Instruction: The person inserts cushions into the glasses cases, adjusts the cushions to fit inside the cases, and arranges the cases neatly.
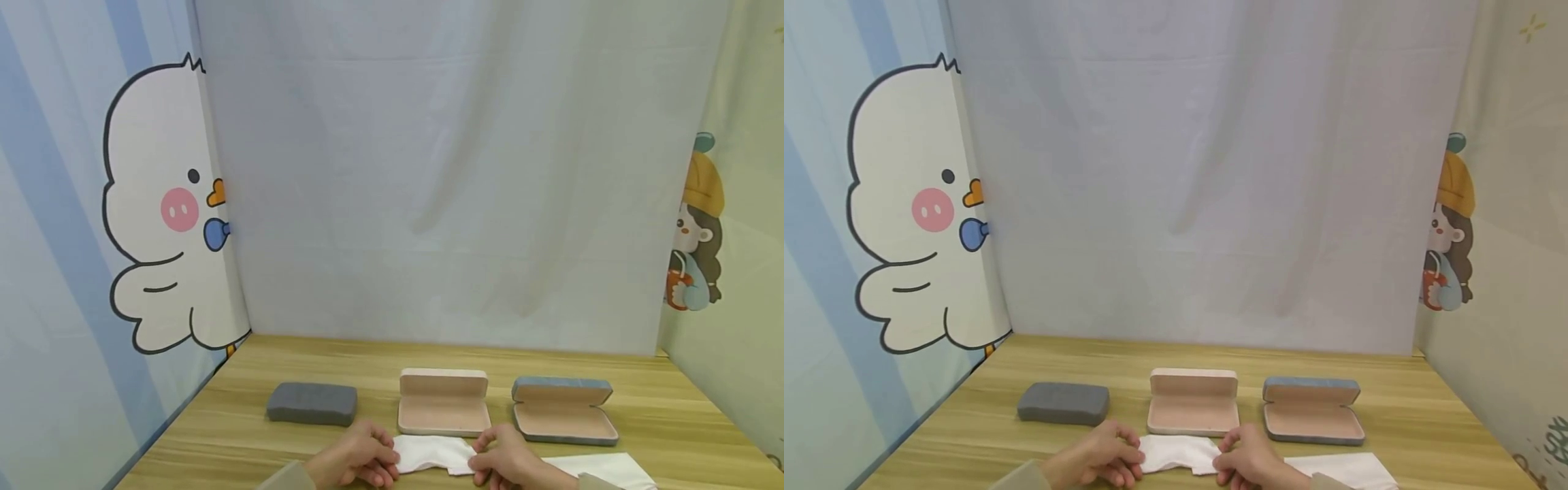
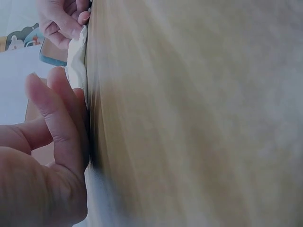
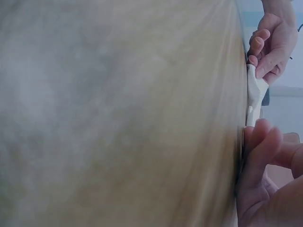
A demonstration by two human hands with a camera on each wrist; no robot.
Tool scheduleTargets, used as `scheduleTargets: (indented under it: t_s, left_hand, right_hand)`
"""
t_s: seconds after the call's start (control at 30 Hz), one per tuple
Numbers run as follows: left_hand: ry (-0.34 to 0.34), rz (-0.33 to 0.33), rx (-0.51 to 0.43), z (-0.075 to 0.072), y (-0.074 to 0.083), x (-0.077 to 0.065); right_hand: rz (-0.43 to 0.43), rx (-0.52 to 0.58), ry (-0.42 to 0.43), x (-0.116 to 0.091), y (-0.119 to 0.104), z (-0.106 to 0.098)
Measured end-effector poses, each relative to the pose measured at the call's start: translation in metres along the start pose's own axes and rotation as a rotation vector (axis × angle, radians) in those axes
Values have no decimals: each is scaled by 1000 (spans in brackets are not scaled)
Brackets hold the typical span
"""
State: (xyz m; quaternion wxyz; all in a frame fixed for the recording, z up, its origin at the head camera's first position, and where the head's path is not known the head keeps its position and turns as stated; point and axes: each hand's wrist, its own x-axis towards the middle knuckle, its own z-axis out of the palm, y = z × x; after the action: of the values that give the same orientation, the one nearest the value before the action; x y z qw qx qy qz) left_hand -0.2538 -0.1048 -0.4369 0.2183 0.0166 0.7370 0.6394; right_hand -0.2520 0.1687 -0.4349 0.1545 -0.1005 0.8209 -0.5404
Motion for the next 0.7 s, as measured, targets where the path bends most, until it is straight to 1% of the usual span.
scheduleTargets:
  t_s: [0.27,0.47,0.7]
  left_hand:
    - [-57,3,-29,-6,2,3]
    - [-77,6,-71,-13,6,7]
    - [-90,16,-99,-17,13,9]
  right_hand:
    - [26,129,-45,2,0,-7]
    - [45,222,-85,6,-1,-18]
    - [43,302,-136,11,-2,-28]
